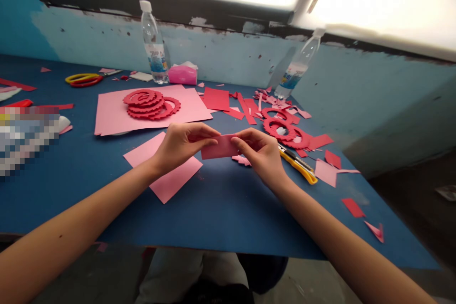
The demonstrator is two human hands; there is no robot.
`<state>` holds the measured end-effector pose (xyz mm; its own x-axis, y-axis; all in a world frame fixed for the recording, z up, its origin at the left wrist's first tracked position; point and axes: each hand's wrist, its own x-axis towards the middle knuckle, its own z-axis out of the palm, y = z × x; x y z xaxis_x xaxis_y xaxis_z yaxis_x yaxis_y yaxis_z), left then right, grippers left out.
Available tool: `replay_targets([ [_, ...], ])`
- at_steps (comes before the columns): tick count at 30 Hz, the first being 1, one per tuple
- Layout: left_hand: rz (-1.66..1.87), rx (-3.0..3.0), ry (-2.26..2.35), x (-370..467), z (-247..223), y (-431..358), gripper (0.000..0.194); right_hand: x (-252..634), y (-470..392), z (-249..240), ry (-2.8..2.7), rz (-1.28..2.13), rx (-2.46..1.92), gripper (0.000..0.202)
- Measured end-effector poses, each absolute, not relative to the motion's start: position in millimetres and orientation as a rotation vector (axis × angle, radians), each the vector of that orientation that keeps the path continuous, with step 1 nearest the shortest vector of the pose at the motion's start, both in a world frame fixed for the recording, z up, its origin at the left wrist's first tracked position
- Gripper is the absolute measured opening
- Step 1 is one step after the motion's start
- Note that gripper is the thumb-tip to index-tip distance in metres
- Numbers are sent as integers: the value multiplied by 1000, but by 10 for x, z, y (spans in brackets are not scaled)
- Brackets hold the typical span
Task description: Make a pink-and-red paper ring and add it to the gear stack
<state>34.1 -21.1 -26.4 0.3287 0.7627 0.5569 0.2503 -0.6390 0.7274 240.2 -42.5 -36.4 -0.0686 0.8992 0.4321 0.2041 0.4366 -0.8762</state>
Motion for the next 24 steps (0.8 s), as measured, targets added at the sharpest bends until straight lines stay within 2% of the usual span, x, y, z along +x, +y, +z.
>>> replay_targets([
  [12, 1248, 2015, 885, 336, -250, -208, 10, 2403, -437, -363, -1560, 827, -997, 24],
  [18, 935, 2009, 907, 295, -197, -216, 9, 2409, -441, -355, -1659, 930, -1008, 26],
  [24, 787, 2110, 969, 289, -199, -204, 9, 2432, -396, -403, -1804, 813, -1104, 21],
])
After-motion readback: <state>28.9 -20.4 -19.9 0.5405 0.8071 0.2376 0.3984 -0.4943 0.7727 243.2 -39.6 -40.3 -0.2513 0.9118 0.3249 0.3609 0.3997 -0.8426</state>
